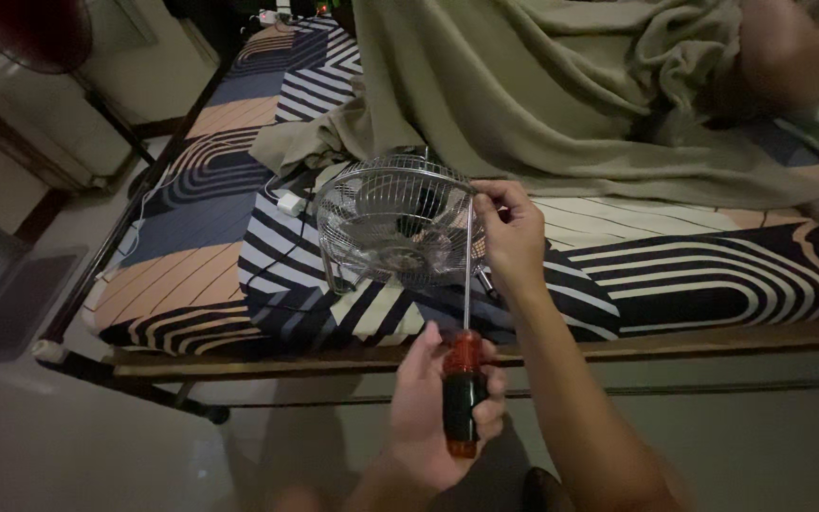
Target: The person uses a screwdriver to tighten screws on the metal cage of a small electric fan placed on a bed. They rotate the fan to access different screw locations and continue tightening throughout the clip.
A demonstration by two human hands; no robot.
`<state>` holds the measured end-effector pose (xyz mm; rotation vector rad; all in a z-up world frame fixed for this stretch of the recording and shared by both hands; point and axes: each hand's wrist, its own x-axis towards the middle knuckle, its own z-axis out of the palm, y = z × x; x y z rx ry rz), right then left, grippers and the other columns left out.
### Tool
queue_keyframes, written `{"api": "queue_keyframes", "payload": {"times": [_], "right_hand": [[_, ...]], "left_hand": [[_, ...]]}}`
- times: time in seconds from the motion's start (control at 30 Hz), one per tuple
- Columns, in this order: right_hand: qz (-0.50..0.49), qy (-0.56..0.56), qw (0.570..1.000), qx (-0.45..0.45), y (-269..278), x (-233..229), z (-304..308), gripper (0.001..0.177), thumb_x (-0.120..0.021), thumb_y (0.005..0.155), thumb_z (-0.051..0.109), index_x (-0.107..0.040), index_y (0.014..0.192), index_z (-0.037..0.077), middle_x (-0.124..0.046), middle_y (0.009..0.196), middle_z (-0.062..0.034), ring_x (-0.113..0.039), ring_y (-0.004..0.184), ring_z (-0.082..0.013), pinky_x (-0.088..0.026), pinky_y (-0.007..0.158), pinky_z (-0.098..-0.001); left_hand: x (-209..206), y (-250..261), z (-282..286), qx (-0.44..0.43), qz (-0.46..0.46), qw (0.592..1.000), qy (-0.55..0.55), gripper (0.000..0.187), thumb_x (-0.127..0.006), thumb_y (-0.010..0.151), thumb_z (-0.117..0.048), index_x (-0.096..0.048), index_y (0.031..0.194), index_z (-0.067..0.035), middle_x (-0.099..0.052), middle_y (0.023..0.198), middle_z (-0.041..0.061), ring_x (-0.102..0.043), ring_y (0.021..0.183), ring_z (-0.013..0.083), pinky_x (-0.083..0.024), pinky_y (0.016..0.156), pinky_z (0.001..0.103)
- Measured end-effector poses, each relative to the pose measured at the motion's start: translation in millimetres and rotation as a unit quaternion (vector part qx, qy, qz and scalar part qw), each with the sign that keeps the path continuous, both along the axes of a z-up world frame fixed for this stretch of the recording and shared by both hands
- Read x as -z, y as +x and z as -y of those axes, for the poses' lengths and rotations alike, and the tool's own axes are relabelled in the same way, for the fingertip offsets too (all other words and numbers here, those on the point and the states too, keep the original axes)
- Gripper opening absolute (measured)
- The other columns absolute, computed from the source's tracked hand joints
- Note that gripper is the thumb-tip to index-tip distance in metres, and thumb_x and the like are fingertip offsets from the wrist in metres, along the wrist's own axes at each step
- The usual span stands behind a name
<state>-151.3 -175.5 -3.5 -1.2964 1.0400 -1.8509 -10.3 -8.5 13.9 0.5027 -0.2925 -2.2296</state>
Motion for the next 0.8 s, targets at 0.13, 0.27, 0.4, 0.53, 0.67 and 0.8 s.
{"api": "queue_keyframes", "payload": {"times": [0.13,0.27,0.4,0.53,0.67,0.8], "right_hand": [[-0.039,-0.010,0.998,0.043,1,2,0,0.013,-0.066,0.099,0.003,-0.073,0.110,0.006,-0.060,0.093,0.0029,-0.050,0.075,-0.0059,-0.044,0.068,-0.0219],[-0.087,-0.058,0.992,0.073,3,2,1,0.011,-0.066,0.100,0.000,-0.071,0.109,0.006,-0.057,0.096,0.0017,-0.048,0.077,-0.0071,-0.042,0.069,-0.0232],[-0.098,-0.052,0.992,0.062,2,2,-1,0.011,-0.064,0.101,0.000,-0.070,0.108,0.005,-0.058,0.097,0.0014,-0.050,0.077,-0.0078,-0.044,0.069,-0.0235],[-0.101,-0.051,0.992,0.061,2,2,-3,0.010,-0.064,0.100,0.002,-0.069,0.108,0.006,-0.058,0.098,0.0010,-0.051,0.076,-0.0079,-0.045,0.067,-0.0236],[-0.104,-0.061,0.991,0.058,0,2,-2,0.011,-0.063,0.100,0.002,-0.069,0.109,0.005,-0.058,0.098,0.0003,-0.052,0.075,-0.0081,-0.045,0.067,-0.0236],[-0.121,-0.052,0.989,0.067,-1,2,0,0.010,-0.064,0.101,0.002,-0.069,0.108,0.006,-0.058,0.098,0.0002,-0.051,0.076,-0.0082,-0.044,0.067,-0.0239]], "left_hand": [[1,2,1,0.005,0.000,0.999,0.036,0.040,-0.044,0.101,-0.039,-0.059,0.104,-0.003,-0.062,0.079,0.010,-0.060,0.063,0.0194,-0.051,0.058,0.032],[4,4,-1,-0.048,0.061,0.995,0.058,0.043,-0.048,0.105,-0.045,-0.056,0.103,-0.003,-0.059,0.080,0.010,-0.061,0.062,0.0194,-0.052,0.056,0.031],[6,3,-1,-0.056,0.036,0.998,0.015,0.040,-0.049,0.110,-0.045,-0.054,0.102,-0.006,-0.060,0.083,0.009,-0.061,0.057,0.0178,-0.049,0.048,0.029],[2,5,-2,-0.015,-0.004,1.000,0.024,0.053,-0.039,0.101,-0.051,-0.059,0.100,-0.002,-0.061,0.078,0.010,-0.058,0.050,0.0153,-0.048,0.044,0.028],[-2,5,0,0.005,0.026,0.999,0.025,0.045,-0.039,0.106,-0.045,-0.058,0.102,-0.004,-0.060,0.078,0.008,-0.059,0.054,0.0149,-0.049,0.049,0.027],[-4,5,-1,-0.027,0.072,0.997,0.013,0.047,-0.044,0.105,-0.050,-0.059,0.101,-0.006,-0.060,0.078,0.007,-0.061,0.057,0.0143,-0.049,0.050,0.027]]}}
